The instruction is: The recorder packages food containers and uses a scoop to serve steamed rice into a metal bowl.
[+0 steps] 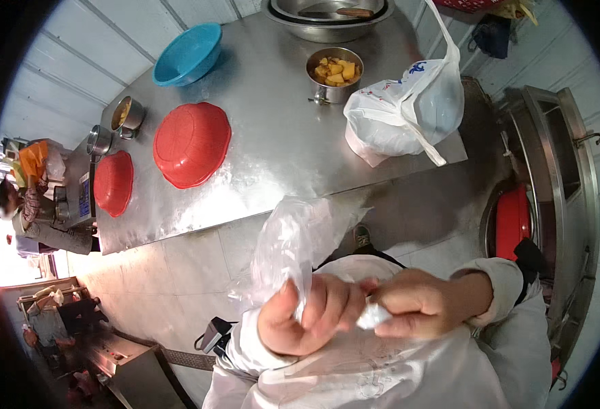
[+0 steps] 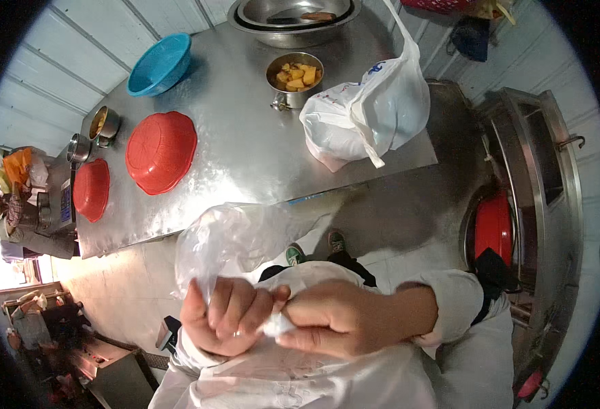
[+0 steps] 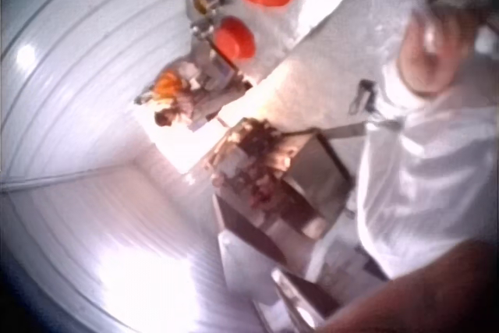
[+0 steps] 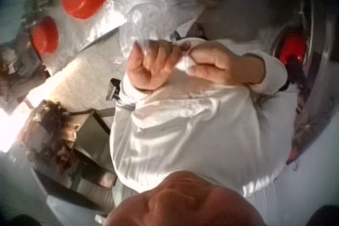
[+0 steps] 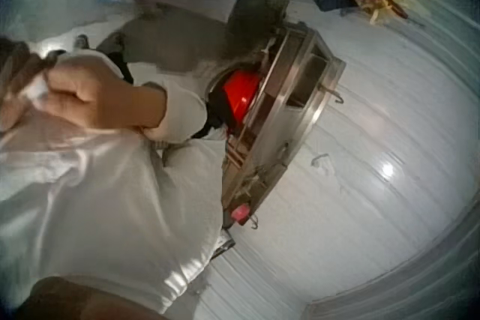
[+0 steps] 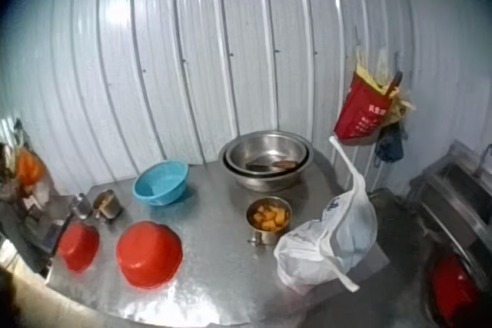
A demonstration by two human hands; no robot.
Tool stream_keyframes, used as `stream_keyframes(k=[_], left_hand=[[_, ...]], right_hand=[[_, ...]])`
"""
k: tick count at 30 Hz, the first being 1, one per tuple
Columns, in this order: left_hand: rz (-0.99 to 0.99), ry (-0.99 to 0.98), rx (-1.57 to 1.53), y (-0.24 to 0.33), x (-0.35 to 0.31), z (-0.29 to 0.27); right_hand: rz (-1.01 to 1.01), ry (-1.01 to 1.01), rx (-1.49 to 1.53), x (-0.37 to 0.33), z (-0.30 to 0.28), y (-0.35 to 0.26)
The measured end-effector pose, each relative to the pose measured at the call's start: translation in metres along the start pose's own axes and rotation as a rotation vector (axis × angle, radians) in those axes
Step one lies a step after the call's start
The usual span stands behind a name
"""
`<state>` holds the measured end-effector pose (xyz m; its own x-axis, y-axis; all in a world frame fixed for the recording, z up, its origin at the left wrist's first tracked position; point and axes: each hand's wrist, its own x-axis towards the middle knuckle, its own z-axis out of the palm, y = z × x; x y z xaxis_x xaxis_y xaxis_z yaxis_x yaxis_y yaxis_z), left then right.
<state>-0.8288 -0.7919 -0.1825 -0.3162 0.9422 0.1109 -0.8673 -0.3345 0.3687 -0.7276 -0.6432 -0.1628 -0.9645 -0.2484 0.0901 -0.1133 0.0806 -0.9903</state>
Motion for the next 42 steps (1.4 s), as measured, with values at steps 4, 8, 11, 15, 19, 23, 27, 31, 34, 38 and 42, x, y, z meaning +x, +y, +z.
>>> stream_keyframes(k=[4, 8, 11, 15, 19, 23, 27, 31, 34, 38, 42], left_hand=[[-0.104, 0.063, 0.001, 0.012, -0.015, 0.010], [-0.117, 0.056, -0.078, 0.019, -0.025, -0.001], [-0.124, 0.104, -0.133, 0.015, -0.020, -0.004], [-0.164, 0.139, -0.210, 0.002, -0.011, -0.008], [-0.421, 0.269, 0.489, -0.013, 0.014, -0.060], [0.210, -0.195, 1.759, -0.012, 0.064, -0.010], [0.054, -0.425, 1.588, -0.063, 0.113, -0.006], [-0.251, 0.027, 1.249, -0.071, 0.129, 0.004], [-0.199, -0.060, 1.500, -0.074, 0.142, 0.006], [-0.176, -0.439, 1.608, -0.051, 0.159, 0.023], [-0.127, -1.064, 1.471, -0.009, 0.142, 0.056]], right_hand=[[0.193, 0.024, 0.367, -0.007, 0.015, -0.015], [0.255, 0.062, 0.483, -0.010, 0.022, -0.023], [0.313, 0.055, 0.559, -0.022, 0.023, -0.023], [0.364, 0.072, 0.431, -0.039, 0.004, -0.014], [0.402, 0.420, 0.064, -0.058, -0.061, 0.026], [0.478, 0.123, -0.246, -0.072, -0.097, 0.018], [0.119, 0.044, -0.189, -0.075, -0.123, 0.003], [-0.037, 0.484, 0.486, -0.089, -0.140, 0.013], [-0.076, 0.641, 0.755, -0.080, -0.128, 0.012], [0.084, 0.382, 0.800, -0.081, -0.122, 0.001], [0.009, -0.033, 0.068, -0.086, -0.100, -0.056]])
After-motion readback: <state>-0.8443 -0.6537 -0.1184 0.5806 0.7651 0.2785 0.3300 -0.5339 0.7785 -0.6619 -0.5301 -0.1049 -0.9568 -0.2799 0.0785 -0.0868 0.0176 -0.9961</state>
